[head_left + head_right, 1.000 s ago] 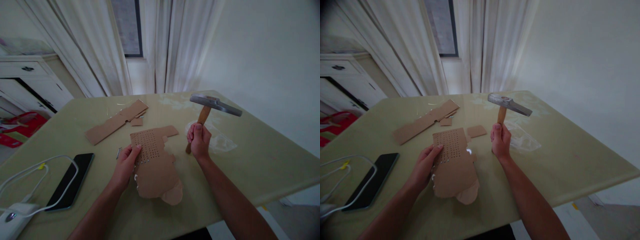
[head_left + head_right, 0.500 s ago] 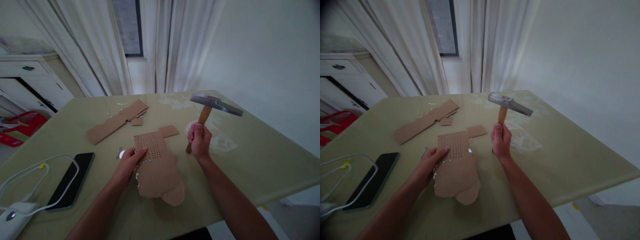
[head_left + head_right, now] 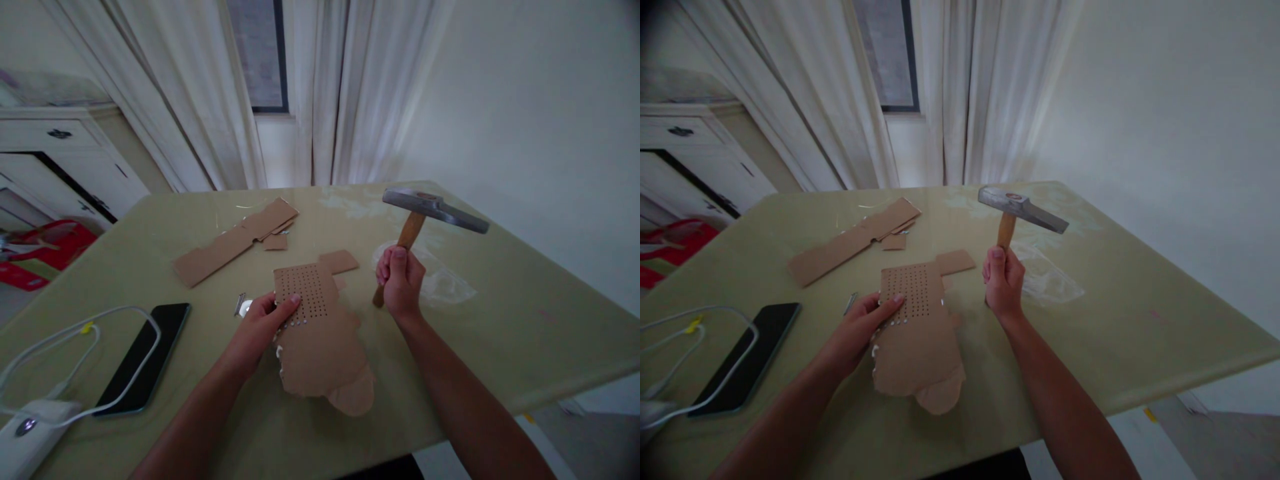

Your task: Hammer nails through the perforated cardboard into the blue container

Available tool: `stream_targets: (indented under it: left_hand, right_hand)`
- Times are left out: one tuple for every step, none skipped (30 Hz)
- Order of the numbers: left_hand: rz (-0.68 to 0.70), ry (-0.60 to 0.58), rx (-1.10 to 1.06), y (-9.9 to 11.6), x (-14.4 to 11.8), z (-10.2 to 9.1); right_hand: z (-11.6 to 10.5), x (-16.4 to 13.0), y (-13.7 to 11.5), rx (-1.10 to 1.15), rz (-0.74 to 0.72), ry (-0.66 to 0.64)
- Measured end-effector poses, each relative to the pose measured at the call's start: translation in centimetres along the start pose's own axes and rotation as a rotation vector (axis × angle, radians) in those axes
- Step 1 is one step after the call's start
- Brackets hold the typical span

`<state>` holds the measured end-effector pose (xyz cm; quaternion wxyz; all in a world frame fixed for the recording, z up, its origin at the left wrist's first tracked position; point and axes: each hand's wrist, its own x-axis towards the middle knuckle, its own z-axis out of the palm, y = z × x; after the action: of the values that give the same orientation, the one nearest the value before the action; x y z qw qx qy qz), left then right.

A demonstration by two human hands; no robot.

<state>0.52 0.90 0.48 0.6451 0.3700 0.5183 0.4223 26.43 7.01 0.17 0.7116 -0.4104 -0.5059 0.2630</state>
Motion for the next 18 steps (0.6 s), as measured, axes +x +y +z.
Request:
stream_targets:
  left_hand:
    - [0.003,-0.004,0.003,-0.03,0.00,-0.02]
    - [0.008,-0.007,0.011,-0.06,0.00,-0.03]
    - [0.015,-0.008,0.021,-0.10,0.00,-0.04]
    - [0.021,-0.011,0.032,-0.15,0.00,-0.05]
    - [0.026,-0.014,0.042,-0.20,0.01,-0.07]
    - [0.030,-0.018,0.051,-0.24,0.02,-0.08]
    - [0.032,-0.024,0.058,-0.29,0.03,-0.09]
    - [0.034,-0.029,0.065,-0.32,0.04,-0.10]
    - [0.038,-0.033,0.071,-0.34,0.05,-0.11]
    - [0.040,-0.037,0.077,-0.35,0.06,-0.11]
    - [0.042,-0.038,0.081,-0.35,0.07,-0.11]
    - [0.042,-0.039,0.083,-0.35,0.08,-0.11]
    - [0.042,-0.038,0.084,-0.34,0.09,-0.11]
    - [0.043,-0.037,0.083,-0.34,0.11,-0.11]
    - [0.043,-0.036,0.083,-0.34,0.14,-0.12]
    - [0.045,-0.035,0.083,-0.35,0.16,-0.12]
    - [0.048,-0.033,0.081,-0.36,0.19,-0.12]
    - [0.051,-0.030,0.077,-0.39,0.21,-0.12]
  right_hand:
    - [0.00,0.00,-0.01,0.000,-0.002,-0.001]
    - [0.01,0.00,-0.02,0.001,-0.004,-0.001]
    - [0.02,0.00,-0.03,0.004,-0.005,0.001]
    - [0.03,0.00,-0.04,0.009,-0.005,0.003]
    - [0.05,0.01,-0.05,0.015,-0.004,0.006]
    - [0.06,0.01,-0.05,0.020,-0.003,0.009]
    - [0.07,0.02,-0.06,0.024,-0.002,0.013]
    - [0.08,0.02,-0.07,0.026,0.000,0.014]
    - [0.09,0.03,-0.08,0.027,0.002,0.014]
    - [0.09,0.04,-0.09,0.026,0.004,0.013]
    - [0.10,0.04,-0.10,0.025,0.007,0.013]
    - [0.11,0.05,-0.12,0.025,0.010,0.014]
    - [0.12,0.05,-0.13,0.026,0.011,0.016]
    - [0.14,0.05,-0.14,0.028,0.011,0.017]
    - [0.15,0.04,-0.16,0.030,0.009,0.019]
    - [0.16,0.04,-0.16,0.033,0.007,0.019]
    - [0.17,0.04,-0.17,0.037,0.005,0.018]
    - [0.17,0.05,-0.16,0.039,0.003,0.015]
